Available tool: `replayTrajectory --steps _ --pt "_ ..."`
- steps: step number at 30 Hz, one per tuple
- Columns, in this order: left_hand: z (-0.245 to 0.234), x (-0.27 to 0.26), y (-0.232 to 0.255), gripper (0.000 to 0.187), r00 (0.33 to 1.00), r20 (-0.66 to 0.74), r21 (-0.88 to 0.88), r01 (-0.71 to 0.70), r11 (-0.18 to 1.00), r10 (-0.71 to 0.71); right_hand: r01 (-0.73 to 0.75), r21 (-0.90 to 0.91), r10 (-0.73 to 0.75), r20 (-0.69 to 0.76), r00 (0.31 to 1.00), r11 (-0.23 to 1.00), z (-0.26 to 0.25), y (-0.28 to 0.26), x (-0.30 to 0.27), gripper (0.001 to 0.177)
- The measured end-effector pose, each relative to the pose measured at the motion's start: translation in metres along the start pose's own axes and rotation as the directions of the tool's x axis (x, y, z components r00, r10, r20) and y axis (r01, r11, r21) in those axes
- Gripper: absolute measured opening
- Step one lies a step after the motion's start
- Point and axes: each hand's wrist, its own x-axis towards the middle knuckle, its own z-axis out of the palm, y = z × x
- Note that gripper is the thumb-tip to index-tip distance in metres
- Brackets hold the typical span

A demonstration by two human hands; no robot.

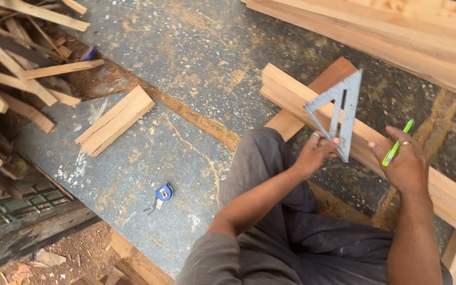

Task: The person sits on the floor and uses a metal triangle ruler and a green marker to draw straight lines on a wooden plank. They repeatedly reposition the ruler and mark multiple lines on the wood.

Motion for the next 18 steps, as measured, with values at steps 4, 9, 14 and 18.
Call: replayTrajectory --steps 4,9,14,18 --pt "0.002 -0.001 -0.005 0.048 0.999 0.040 -0.048 -0.011 0.999 0.013 -0.121 -0.168 0.133 0.062 0.989 0.978 0.030 0.004 0.015 0.043" --pt "0.030 -0.013 -0.027 0.050 0.988 0.123 -0.126 0.110 0.986 -0.094 -0.030 -0.162 0.022 -0.051 0.998 0.986 0.029 0.021 -0.003 0.040" --pt "0.068 -0.023 -0.043 0.057 0.980 0.146 -0.158 0.157 0.975 -0.134 -0.169 0.248 0.162 0.050 0.986 0.954 0.016 0.037 -0.005 0.028" --pt "0.073 -0.003 -0.027 0.060 0.973 0.153 -0.083 0.189 0.979 -0.175 -0.235 0.329 0.173 0.207 0.963 0.915 -0.002 0.021 0.020 0.032"
